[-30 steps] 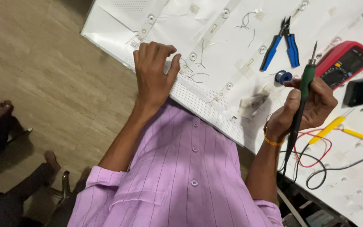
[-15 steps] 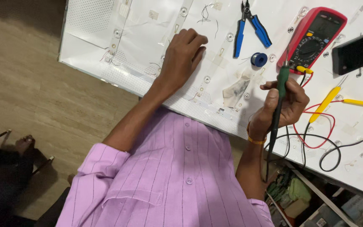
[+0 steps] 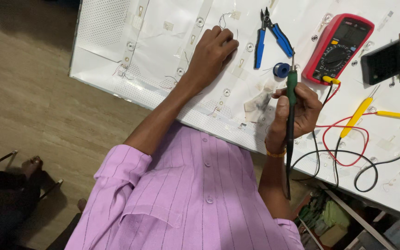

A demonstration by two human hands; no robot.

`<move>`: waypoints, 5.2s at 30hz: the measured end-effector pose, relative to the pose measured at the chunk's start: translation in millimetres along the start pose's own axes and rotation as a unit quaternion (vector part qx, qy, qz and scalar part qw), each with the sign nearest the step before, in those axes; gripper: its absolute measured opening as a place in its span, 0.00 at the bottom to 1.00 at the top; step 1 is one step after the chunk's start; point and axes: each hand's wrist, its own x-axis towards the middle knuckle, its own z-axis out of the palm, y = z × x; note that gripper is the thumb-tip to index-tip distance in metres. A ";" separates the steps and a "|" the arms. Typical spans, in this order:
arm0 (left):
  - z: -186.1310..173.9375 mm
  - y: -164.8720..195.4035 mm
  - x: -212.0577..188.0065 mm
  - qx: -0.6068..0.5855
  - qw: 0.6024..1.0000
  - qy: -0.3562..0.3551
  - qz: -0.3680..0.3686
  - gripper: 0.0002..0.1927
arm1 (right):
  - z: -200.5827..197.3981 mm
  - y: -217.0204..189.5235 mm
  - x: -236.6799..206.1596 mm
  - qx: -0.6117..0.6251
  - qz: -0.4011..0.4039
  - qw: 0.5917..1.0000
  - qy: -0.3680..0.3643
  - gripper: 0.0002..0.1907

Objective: The person sits at a workbench and uses pliers to strip insulation from wire ends, then uses a soldering iron to solder the wires onto connection points on the back of a white LED light panel. A multimeter with probes rests on the panel nearby.

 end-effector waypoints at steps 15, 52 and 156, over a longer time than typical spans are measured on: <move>-44.7 59.8 -45.8 -0.729 0.521 0.036 -0.442 0.09 | 54.7 3.5 10.3 0.095 0.147 0.982 -0.071 0.19; 47.7 85.5 -16.6 -0.200 0.962 0.053 -0.175 0.06 | -39.2 55.4 -48.1 0.025 0.099 0.995 0.021 0.12; -110.4 37.2 -146.8 -0.006 0.938 0.090 -0.335 0.06 | 78.9 47.4 -42.3 0.049 0.124 0.943 -0.306 0.12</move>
